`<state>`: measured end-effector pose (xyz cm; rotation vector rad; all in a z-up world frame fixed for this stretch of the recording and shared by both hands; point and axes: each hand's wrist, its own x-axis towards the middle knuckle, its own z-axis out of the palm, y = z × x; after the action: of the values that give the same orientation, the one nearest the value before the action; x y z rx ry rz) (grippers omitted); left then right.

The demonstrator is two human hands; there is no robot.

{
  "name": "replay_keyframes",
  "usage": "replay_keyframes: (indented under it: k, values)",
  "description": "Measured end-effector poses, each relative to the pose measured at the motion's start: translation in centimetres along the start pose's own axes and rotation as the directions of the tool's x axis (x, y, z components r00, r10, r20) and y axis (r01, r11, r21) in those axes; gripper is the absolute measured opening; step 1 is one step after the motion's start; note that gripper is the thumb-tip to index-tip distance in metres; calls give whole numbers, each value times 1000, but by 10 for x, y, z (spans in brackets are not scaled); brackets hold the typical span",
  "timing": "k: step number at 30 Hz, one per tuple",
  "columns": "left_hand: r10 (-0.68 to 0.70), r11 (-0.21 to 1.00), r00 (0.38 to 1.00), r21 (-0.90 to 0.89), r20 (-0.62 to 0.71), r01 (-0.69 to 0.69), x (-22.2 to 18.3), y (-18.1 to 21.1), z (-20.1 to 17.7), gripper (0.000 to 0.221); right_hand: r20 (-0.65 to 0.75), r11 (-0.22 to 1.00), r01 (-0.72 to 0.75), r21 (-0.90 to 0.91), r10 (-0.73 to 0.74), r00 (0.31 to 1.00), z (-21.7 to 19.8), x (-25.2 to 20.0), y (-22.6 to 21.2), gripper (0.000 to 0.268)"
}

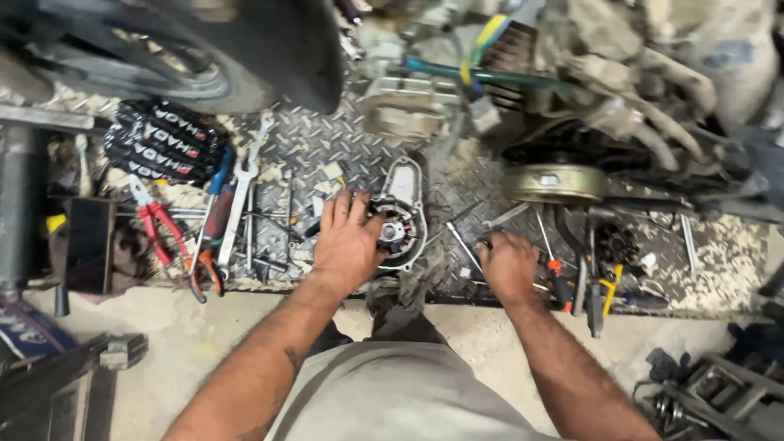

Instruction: Installing and securing a stator assembly on a motorcycle engine using a T-handle wrench and screwdriver.

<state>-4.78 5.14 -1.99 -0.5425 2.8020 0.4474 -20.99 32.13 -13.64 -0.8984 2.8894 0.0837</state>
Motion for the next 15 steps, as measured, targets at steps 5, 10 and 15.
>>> replay_keyframes:
  k: [5, 10, 15]
  values:
    - [-73, 995, 985, -49, 154, 81, -3, 11, -38, 57, 167, 997, -35, -69, 46, 985, 1, 10, -10, 22]
    - [-80, 993, 973, -65, 215, 96, 1, 10, -40, 58, 301, 996, -94, 7, 87, 950, -23, 5, -19, 27]
    - [-78, 992, 950, -68, 303, 103, 5, 12, -42, 67, 317, 1000, -11, -1, 11, 948, -47, -6, -26, 25]
